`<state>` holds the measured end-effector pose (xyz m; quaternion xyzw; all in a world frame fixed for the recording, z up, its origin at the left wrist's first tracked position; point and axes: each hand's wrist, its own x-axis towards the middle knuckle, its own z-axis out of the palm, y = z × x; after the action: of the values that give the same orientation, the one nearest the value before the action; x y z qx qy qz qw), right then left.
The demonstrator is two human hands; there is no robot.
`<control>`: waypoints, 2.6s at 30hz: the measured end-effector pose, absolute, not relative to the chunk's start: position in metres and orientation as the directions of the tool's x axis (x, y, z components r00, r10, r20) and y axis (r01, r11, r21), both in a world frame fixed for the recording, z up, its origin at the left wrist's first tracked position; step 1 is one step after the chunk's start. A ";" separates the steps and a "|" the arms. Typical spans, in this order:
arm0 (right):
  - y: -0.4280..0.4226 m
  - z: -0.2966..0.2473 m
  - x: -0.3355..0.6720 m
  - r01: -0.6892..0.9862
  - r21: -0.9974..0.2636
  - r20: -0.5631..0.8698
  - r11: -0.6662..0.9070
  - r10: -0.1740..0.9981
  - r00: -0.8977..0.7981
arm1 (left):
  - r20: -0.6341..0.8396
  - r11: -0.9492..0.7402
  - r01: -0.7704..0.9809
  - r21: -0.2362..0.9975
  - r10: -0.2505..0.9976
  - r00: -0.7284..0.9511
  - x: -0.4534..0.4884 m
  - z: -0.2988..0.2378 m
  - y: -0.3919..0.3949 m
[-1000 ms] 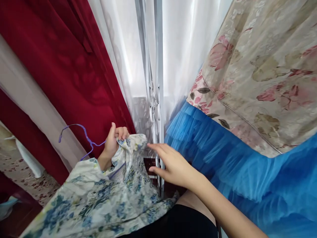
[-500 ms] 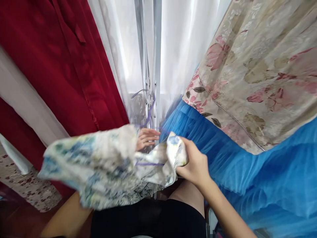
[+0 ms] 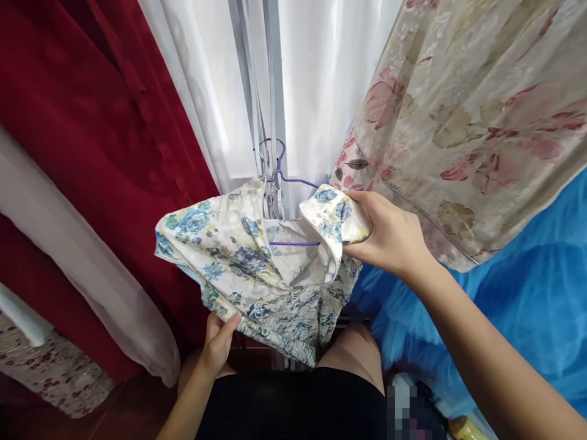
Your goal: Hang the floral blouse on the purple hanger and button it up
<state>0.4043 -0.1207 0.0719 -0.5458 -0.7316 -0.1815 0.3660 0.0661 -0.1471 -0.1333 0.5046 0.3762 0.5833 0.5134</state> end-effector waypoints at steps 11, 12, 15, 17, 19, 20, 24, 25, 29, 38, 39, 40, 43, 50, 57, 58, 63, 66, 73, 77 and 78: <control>-0.142 -0.007 0.409 0.813 -0.316 0.804 0.489 0.592 -0.044 | 0.000 -0.064 -0.282 0.957 0.975 -0.221 0.095 -0.145 -0.178; -0.146 -0.028 0.402 0.794 -0.422 0.831 0.437 0.537 0.146 | -0.030 -0.041 -0.275 0.961 0.967 -0.252 0.096 -0.147 -0.180; -0.164 -0.095 0.363 0.531 -0.750 0.645 0.394 0.260 0.718 | -0.063 -0.023 -0.230 0.973 0.932 -0.358 0.094 -0.151 -0.181; -0.177 -0.127 0.330 0.333 -0.854 0.511 0.399 0.529 0.678 | -0.044 -0.033 -0.192 0.981 0.924 -0.380 0.090 -0.151 -0.181; -0.186 -0.141 0.300 0.168 -0.930 0.363 0.327 0.890 0.275 | -0.031 -0.030 -0.160 0.987 0.930 -0.366 0.087 -0.148 -0.182; -0.188 -0.143 0.288 0.128 -0.949 0.299 0.289 0.952 0.065 | -0.027 -0.029 -0.148 0.989 0.933 -0.359 0.086 -0.146 -0.184; -0.184 -0.131 0.258 0.029 -0.965 0.254 0.261 0.955 -0.150 | 0.003 -0.038 -0.106 0.994 0.950 -0.313 0.086 -0.141 -0.194; -0.182 -0.129 0.254 -0.022 -0.969 0.249 0.248 0.962 -0.115 | 0.013 -0.044 -0.097 0.994 0.956 -0.294 0.087 -0.141 -0.196; -0.185 -0.134 0.250 -0.258 -0.958 0.119 0.121 0.993 0.024 | 0.064 -0.070 -0.019 0.997 0.970 -0.234 0.087 -0.148 -0.201; -0.211 -0.129 0.260 -0.249 -0.968 0.012 0.012 1.000 0.001 | 0.559 -0.445 0.455 0.771 0.816 -0.148 0.132 -0.173 -0.197; -0.211 -0.127 0.261 -0.239 -0.971 0.017 0.012 1.000 -0.019 | 0.513 -0.433 0.425 0.795 0.853 -0.091 0.138 -0.174 -0.194; -0.210 -0.125 0.261 -0.225 -0.974 0.018 0.009 0.999 -0.038 | 0.480 -0.421 0.404 0.812 0.876 -0.053 0.143 -0.174 -0.191; -0.206 -0.118 0.266 -0.184 -0.983 0.023 0.013 0.999 -0.048 | 0.491 -0.458 0.411 0.788 0.871 0.028 0.152 -0.168 -0.182; -0.166 -0.047 0.294 -0.195 -0.973 0.110 0.124 0.990 0.083 | 0.360 -0.526 0.606 0.597 0.851 0.383 0.165 -0.133 -0.191; -0.101 0.039 0.301 -0.242 -0.917 0.313 0.317 0.948 0.055 | 0.020 -0.543 0.808 0.227 0.832 0.554 0.161 -0.099 -0.180; -0.096 0.044 0.299 -0.252 -0.908 0.332 0.334 0.942 0.053 | -0.005 -0.540 0.816 0.207 0.834 0.552 0.158 -0.097 -0.174; -0.100 0.042 0.288 -0.228 -0.896 0.381 0.381 0.923 0.047 | 0.236 -0.592 0.692 0.413 0.804 0.546 0.137 -0.068 -0.137; -0.108 0.035 0.287 -0.143 -0.895 0.420 0.423 0.906 0.053 | 0.613 -0.664 0.493 0.562 0.735 0.292 0.126 -0.025 -0.114; -0.110 0.029 0.290 0.002 -0.866 0.499 0.499 0.866 0.020 | 0.798 -0.836 0.460 0.299 0.483 0.361 0.139 0.052 -0.086; -0.102 0.015 0.291 0.241 -0.847 0.503 0.474 0.862 0.072 | 0.884 -0.828 0.451 0.332 0.440 0.157 0.142 0.064 -0.087; -0.102 0.009 0.291 0.286 -0.845 0.488 0.452 0.871 0.063 | 0.896 -0.821 0.440 0.363 0.437 0.076 0.138 0.066 -0.085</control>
<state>0.2910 -0.1018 0.0095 -0.4560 -0.6344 0.2567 0.5690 0.1376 -0.0854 0.0665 0.7333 0.2988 0.6107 -0.0013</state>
